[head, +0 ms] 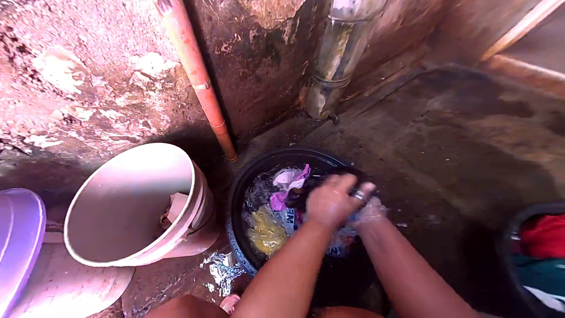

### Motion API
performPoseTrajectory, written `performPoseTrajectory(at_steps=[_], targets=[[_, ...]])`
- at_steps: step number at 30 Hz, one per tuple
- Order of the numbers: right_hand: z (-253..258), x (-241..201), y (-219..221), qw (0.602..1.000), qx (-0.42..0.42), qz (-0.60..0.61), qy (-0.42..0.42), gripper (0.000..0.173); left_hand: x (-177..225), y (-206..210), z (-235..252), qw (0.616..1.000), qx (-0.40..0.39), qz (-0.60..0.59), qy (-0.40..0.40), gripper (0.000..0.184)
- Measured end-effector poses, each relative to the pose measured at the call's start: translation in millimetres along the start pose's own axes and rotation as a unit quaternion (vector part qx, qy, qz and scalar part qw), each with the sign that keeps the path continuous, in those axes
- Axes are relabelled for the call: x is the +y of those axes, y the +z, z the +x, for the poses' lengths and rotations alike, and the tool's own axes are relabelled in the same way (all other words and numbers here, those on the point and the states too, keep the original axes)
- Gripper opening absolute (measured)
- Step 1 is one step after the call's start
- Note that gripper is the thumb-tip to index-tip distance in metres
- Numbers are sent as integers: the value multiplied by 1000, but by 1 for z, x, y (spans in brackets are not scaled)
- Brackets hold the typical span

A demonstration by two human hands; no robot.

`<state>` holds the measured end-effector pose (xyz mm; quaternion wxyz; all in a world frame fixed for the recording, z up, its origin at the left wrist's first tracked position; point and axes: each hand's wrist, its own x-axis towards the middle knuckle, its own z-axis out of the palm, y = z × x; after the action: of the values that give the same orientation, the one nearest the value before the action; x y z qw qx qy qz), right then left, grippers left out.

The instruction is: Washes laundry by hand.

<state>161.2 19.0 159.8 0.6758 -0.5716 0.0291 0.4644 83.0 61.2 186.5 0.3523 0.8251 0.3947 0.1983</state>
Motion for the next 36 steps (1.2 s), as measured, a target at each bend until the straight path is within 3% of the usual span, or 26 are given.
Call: performPoseTrajectory(at_steps=[1,3,6,8,9,11,13,15,17,19,21,23,24,27,30,32,34,36], targets=[[-2,-8,-6,994,-19,-108,-5,39,-20,-9,8,998,-10,20,-65,47],[-3,-28,-15,959,-45,-277,-44,43,-71,-28,16,979,-12,76,-191,55],[29,-39,-53,870,-70,-468,-139,31,-149,-35,0,936,24,149,-317,46],[49,-24,-68,797,-144,-575,-116,31,-174,-19,-12,929,6,198,-313,32],[55,-9,-67,761,-186,-615,-85,35,-181,-5,-19,940,-35,198,-275,40],[63,32,-64,671,-257,-695,-24,52,-186,26,-32,940,-216,165,-209,58],[62,83,-69,571,-311,-760,15,58,-189,57,-52,894,-351,183,-209,72],[52,122,-82,478,-326,-814,44,53,-187,78,-81,864,-388,236,-218,84],[32,140,-86,403,-318,-855,76,48,-180,85,-103,826,-423,279,-246,73],[14,149,-87,353,-320,-874,94,45,-179,91,-119,789,-463,303,-266,65],[5,150,-87,340,-326,-875,108,42,-174,91,-127,789,-471,296,-260,68],[4,145,-84,366,-354,-854,105,40,-171,85,-129,808,-459,265,-257,76],[9,139,-78,412,-366,-828,100,39,-170,81,-128,816,-452,247,-262,84],[5,92,-33,653,-348,-671,47,35,-166,70,-129,871,-370,158,-281,128],[-42,14,18,816,-345,-463,-22,20,-158,67,-127,950,-119,-1,-287,137],[-68,-32,26,881,-342,-319,-68,20,-150,61,-111,955,-9,-76,-287,124],[-84,-71,21,929,-305,-180,-106,21,-135,50,-86,946,65,-166,-272,85],[-85,-99,4,956,-215,-122,-159,22,-100,34,-57,901,128,-320,-263,45]])
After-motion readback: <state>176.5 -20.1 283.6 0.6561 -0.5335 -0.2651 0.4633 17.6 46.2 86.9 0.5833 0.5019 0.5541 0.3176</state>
